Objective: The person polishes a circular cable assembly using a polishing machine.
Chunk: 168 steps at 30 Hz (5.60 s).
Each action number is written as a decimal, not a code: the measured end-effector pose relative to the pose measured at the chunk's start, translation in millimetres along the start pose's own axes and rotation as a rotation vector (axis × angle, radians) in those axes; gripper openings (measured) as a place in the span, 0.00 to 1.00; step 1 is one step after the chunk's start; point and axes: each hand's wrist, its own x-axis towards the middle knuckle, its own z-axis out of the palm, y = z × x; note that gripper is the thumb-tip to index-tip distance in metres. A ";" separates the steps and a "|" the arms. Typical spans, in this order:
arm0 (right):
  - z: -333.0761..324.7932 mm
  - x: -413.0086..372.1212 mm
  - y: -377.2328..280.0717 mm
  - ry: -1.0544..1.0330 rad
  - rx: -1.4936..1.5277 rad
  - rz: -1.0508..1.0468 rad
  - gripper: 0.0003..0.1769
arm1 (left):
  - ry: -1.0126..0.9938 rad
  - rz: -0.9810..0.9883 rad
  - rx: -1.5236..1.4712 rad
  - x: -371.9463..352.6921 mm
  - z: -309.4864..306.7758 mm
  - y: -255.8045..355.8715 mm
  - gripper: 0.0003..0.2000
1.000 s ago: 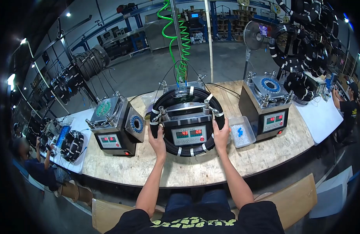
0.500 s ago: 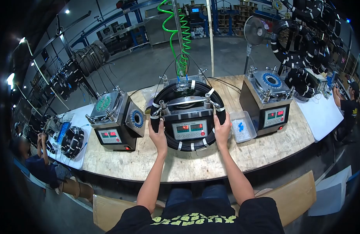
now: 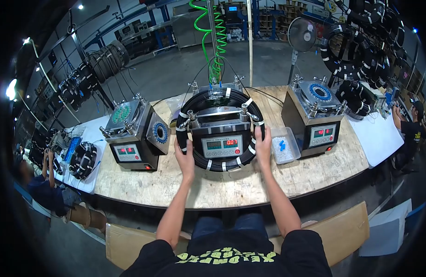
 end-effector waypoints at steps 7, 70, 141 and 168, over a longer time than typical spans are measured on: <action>7.5 90.1 -27.3 -0.198 -0.034 -0.182 0.29 | -0.245 0.053 0.058 102.8 -0.4 46.0 0.29; 16.4 44.4 -52.2 -0.113 -0.373 -0.506 0.28 | -0.199 0.439 0.277 72.0 6.3 50.0 0.27; -6.6 88.3 -21.9 -0.364 -0.009 0.076 0.29 | -0.511 -0.263 -0.124 112.3 -12.5 51.6 0.28; 35.5 86.9 -96.0 -0.416 -0.475 -0.395 0.28 | -0.395 0.429 0.438 105.8 23.1 102.2 0.25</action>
